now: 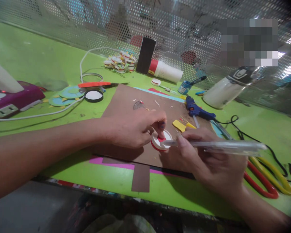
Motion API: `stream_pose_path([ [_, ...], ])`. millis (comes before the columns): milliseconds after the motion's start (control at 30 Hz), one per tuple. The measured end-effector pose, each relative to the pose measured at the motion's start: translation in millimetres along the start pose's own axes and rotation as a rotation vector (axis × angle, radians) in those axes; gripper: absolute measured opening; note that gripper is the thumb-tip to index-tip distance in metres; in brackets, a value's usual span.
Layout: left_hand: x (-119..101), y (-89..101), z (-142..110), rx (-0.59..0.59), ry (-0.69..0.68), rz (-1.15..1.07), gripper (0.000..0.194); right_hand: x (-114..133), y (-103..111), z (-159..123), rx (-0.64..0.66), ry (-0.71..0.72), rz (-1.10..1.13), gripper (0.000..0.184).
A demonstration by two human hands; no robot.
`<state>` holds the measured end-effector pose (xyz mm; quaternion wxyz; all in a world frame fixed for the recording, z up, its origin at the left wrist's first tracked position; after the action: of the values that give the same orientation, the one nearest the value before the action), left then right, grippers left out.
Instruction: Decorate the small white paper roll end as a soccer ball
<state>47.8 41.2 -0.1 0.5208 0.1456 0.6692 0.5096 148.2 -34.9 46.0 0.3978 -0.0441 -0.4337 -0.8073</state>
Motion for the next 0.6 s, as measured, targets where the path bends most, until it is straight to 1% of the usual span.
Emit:
stream_pose_path([
  [333,-0.9,0.0,-0.2,0.010,0.003,-0.001,0.027,3.8,0.9,1.9,0.003,0.026,-0.003,0.014],
  [467,-1.4,1.5,-1.3,-0.008,-0.007,0.010,0.027,5.1,-0.9,3.1,0.019,0.028,0.001,0.016],
  [533,-1.2,1.8,-1.8,-0.014,-0.005,0.008,0.026,3.7,2.0,1.9,-0.011,0.017,0.003,0.015],
  [600,0.1,1.2,-2.1,-0.009,0.008,-0.012,0.029,0.3,9.5,-0.7,-0.080,-0.010,-0.011,0.012],
])
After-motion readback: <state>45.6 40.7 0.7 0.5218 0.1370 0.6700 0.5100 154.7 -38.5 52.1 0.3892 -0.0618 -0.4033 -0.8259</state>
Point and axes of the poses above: each hand's wrist, its own z-axis towards the middle knuckle, its own y-axis out of the back of the hand, x = y × z, the point moved 10 cm from there along z, towards the middle knuckle, and after that the axes turned 5 degrees about x, right-handed, at the moved point
